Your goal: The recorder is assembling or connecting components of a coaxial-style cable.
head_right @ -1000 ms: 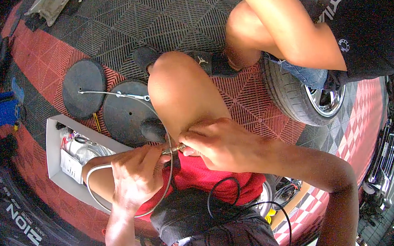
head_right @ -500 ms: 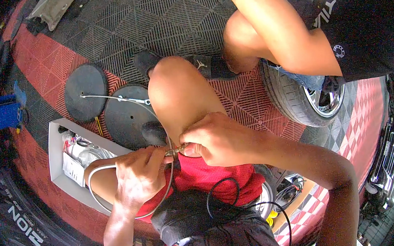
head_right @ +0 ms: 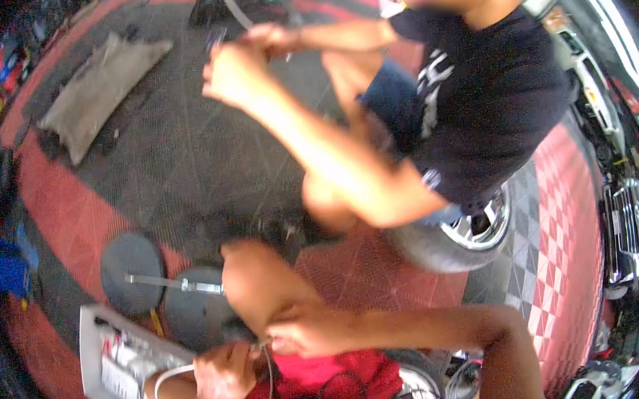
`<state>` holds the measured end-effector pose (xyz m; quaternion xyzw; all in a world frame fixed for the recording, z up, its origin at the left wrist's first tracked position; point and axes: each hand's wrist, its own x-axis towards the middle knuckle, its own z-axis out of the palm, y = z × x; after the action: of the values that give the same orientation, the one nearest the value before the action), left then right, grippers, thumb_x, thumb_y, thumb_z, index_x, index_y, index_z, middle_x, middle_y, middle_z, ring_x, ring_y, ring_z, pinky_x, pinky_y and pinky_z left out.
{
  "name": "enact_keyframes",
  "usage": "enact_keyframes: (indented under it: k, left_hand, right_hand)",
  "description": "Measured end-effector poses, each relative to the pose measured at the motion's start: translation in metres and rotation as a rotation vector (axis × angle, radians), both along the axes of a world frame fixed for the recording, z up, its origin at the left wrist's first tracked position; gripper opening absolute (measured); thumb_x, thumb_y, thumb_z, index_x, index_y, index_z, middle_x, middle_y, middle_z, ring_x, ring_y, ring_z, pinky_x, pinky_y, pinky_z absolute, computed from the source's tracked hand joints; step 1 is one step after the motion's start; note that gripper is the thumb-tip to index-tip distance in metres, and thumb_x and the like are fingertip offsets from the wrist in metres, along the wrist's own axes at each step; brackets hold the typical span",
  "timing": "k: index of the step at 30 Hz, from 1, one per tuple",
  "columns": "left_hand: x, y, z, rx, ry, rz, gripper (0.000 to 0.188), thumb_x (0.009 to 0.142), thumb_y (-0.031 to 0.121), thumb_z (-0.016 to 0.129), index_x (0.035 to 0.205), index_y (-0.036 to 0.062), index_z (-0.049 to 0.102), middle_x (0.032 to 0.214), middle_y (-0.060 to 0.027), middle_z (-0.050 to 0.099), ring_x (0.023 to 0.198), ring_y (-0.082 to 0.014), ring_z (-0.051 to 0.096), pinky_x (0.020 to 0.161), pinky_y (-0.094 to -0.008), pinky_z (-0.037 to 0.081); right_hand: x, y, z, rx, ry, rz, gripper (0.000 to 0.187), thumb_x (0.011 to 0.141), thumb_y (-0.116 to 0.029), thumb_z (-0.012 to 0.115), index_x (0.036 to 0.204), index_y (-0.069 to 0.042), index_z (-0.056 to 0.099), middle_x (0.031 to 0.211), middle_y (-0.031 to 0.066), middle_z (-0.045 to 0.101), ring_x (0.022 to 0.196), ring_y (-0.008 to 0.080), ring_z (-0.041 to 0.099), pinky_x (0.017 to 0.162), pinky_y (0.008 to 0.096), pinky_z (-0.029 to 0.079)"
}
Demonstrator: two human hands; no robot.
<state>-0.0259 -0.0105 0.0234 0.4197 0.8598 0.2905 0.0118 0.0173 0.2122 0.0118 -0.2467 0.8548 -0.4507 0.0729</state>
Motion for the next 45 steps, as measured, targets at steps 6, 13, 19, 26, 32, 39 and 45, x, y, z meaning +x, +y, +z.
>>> enact_keyframes:
  k: [6,13,19,26,32,39,45]
  left_hand:
    - [-0.005,-0.008,0.034,-0.102,0.053,-0.005,0.006,0.08,0.012,0.065,0.082,0.0105,0.06,0.071,-0.0082,0.061,0.062,-0.0277,0.063,0.055,-0.0385,0.052]
    - [-0.015,-0.007,0.032,-0.179,0.144,0.075,0.016,0.084,0.015,0.065,0.073,0.0106,0.054,0.064,-0.0072,0.058,0.053,-0.0272,0.06,0.048,-0.0395,0.048]
    - [-0.024,-0.007,0.034,-0.172,0.141,0.121,0.017,0.086,0.016,0.065,0.073,0.0102,0.054,0.063,-0.0077,0.058,0.053,-0.0281,0.06,0.047,-0.0396,0.047]
    - [-0.024,-0.009,0.042,-0.068,0.093,0.112,0.016,0.088,0.014,0.064,0.075,0.0094,0.055,0.064,-0.0096,0.059,0.054,-0.03,0.06,0.047,-0.0417,0.047]
    - [-0.022,-0.01,0.031,-0.12,0.161,0.1,0.018,0.085,0.019,0.066,0.075,0.0102,0.054,0.062,-0.0068,0.057,0.05,-0.028,0.059,0.046,-0.0389,0.046]
    - [-0.021,-0.013,0.024,-0.175,0.126,0.104,0.018,0.087,0.018,0.064,0.075,0.0088,0.053,0.062,-0.008,0.055,0.049,-0.0284,0.059,0.045,-0.0403,0.046]
    - [-0.023,-0.016,0.016,-0.189,0.137,0.11,0.023,0.085,0.024,0.067,0.072,0.0126,0.053,0.063,-0.0047,0.053,0.049,-0.0221,0.059,0.044,-0.0363,0.048]
  right_hand:
    - [-0.007,-0.009,0.002,0.066,0.154,-0.009,0.027,0.075,-0.005,0.068,0.1,0.0,0.06,0.091,0.0118,0.061,0.084,0.0304,0.063,0.075,0.0404,0.053]
    - [-0.027,-0.013,-0.004,0.109,0.459,-0.134,0.027,0.074,-0.016,0.071,0.098,-0.006,0.064,0.103,0.0068,0.054,0.095,0.0263,0.056,0.088,0.0388,0.045]
    - [-0.032,-0.017,-0.011,0.157,0.455,-0.161,0.027,0.081,-0.027,0.068,0.102,-0.009,0.066,0.097,0.0061,0.053,0.095,0.0232,0.055,0.082,0.0375,0.047]
    - [-0.022,-0.017,-0.012,0.294,0.42,-0.061,0.04,0.075,-0.014,0.068,0.114,-0.008,0.063,0.102,0.0055,0.057,0.091,0.0198,0.059,0.077,0.0327,0.054]
    - [-0.022,-0.025,-0.01,0.262,0.398,-0.082,0.038,0.079,-0.015,0.064,0.115,-0.003,0.06,0.096,0.0085,0.059,0.09,0.023,0.061,0.075,0.0346,0.055]
    - [-0.031,-0.028,-0.005,0.281,0.305,-0.015,0.024,0.082,-0.015,0.066,0.101,-0.002,0.061,0.094,0.0065,0.06,0.086,0.0214,0.059,0.075,0.0335,0.053]
    - [-0.023,-0.025,-0.002,0.442,0.412,0.017,0.026,0.082,-0.013,0.059,0.104,-0.001,0.061,0.097,0.0148,0.057,0.086,0.0274,0.059,0.071,0.0407,0.055]
